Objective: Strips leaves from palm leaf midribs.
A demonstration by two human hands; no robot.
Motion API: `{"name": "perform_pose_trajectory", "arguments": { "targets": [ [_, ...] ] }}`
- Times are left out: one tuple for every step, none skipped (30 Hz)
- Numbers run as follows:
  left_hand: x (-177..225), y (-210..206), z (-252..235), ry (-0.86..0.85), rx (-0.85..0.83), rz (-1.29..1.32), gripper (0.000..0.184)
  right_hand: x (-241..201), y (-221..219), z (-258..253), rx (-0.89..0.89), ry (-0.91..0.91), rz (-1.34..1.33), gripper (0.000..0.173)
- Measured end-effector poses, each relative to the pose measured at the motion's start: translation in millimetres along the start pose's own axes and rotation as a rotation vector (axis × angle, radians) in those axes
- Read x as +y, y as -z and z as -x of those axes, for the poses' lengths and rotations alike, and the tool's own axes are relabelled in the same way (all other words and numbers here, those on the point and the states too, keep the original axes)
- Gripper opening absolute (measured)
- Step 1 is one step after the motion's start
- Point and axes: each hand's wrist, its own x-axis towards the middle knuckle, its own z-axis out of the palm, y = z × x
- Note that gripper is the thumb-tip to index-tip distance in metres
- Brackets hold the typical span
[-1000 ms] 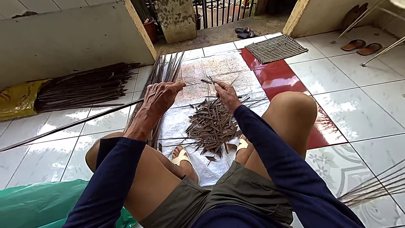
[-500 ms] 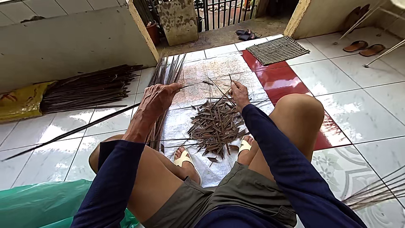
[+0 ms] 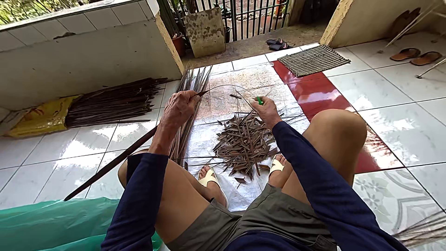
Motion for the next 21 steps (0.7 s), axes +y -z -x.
{"name": "perform_pose_trajectory", "arguments": {
  "targets": [
    [1.1, 0.4, -0.6, 0.008, 0.005, 0.001, 0.035, -1.4, 4.3, -1.4, 0.105, -0.031, -0.019, 0.047],
    [1.5, 0.9, -1.7, 0.017, 0.009, -0.009, 0.035, -2.3, 10.0, -2.8, 0.204, -0.072, -0.058, 0.049],
    [1.3, 1.4, -2.9, 0.026, 0.010, -0.032, 0.035, -2.1, 16.1, -5.0, 0.295, -0.110, -0.111, 0.052],
    [1.3, 1.9, -3.9, 0.035, 0.010, -0.056, 0.035, -1.9, 22.0, -8.0, 0.384, -0.124, -0.154, 0.051],
    [1.0, 2.7, -4.6, 0.044, 0.006, -0.070, 0.036, -3.4, 27.8, -10.7, 0.457, -0.118, -0.190, 0.050],
    [-0.2, 3.1, -4.9, 0.049, 0.006, -0.069, 0.036, -6.5, 32.5, -12.0, 0.511, -0.092, -0.222, 0.048],
    [-2.1, 3.3, -5.0, 0.049, 0.008, -0.056, 0.036, -11.4, 36.3, -11.0, 0.539, -0.057, -0.253, 0.047],
    [-3.1, 3.1, -4.8, 0.046, 0.013, -0.033, 0.036, -16.7, 39.2, -8.4, 0.540, -0.024, -0.283, 0.046],
    [-3.2, 2.8, -4.5, 0.042, 0.011, -0.008, 0.035, -20.7, 40.3, -4.2, 0.518, 0.017, -0.303, 0.045],
    [-2.2, 1.9, -4.4, 0.035, 0.005, 0.012, 0.035, -23.3, 39.3, 0.8, 0.468, 0.071, -0.322, 0.042],
    [-0.3, 0.0, -4.6, 0.020, -0.004, 0.033, 0.034, -26.8, 36.1, 6.1, 0.388, 0.125, -0.348, 0.037],
    [2.4, -2.9, -5.0, -0.007, -0.019, 0.059, 0.033, -30.9, 31.1, 11.5, 0.280, 0.165, -0.362, 0.035],
    [6.3, -6.6, -5.6, -0.042, -0.040, 0.086, 0.032, -35.7, 24.0, 16.8, 0.177, 0.188, -0.367, 0.035],
    [11.2, -10.9, -6.6, -0.068, -0.067, 0.115, 0.032, -40.4, 15.4, 21.5, 0.089, 0.201, -0.372, 0.035],
    [16.2, -15.5, -8.2, -0.089, -0.091, 0.136, 0.032, -44.9, 5.8, 25.1, 0.016, 0.207, -0.378, 0.035],
    [21.5, -20.0, -9.8, -0.114, -0.114, 0.158, 0.031, -48.9, -3.9, 28.2, -0.041, 0.208, -0.394, 0.034],
    [26.3, -23.9, -11.4, -0.138, -0.136, 0.180, 0.031, -51.5, -12.7, 30.2, -0.083, 0.203, -0.426, 0.033],
    [30.2, -27.7, -13.5, -0.153, -0.160, 0.201, 0.031, -53.5, -19.3, 31.4, -0.112, 0.192, -0.457, 0.032],
    [33.7, -31.0, -15.1, -0.165, -0.185, 0.219, 0.030, -54.9, -23.9, 31.7, -0.116, 0.181, -0.491, 0.031],
    [37.0, -34.1, -16.5, -0.178, -0.207, 0.243, 0.030, -56.2, -26.7, 31.2, -0.104, 0.173, -0.515, 0.029],
    [39.2, -37.3, -17.9, -0.192, -0.226, 0.263, 0.031, -56.9, -28.2, 30.0, -0.082, 0.174, -0.533, 0.027]
  ]
}}
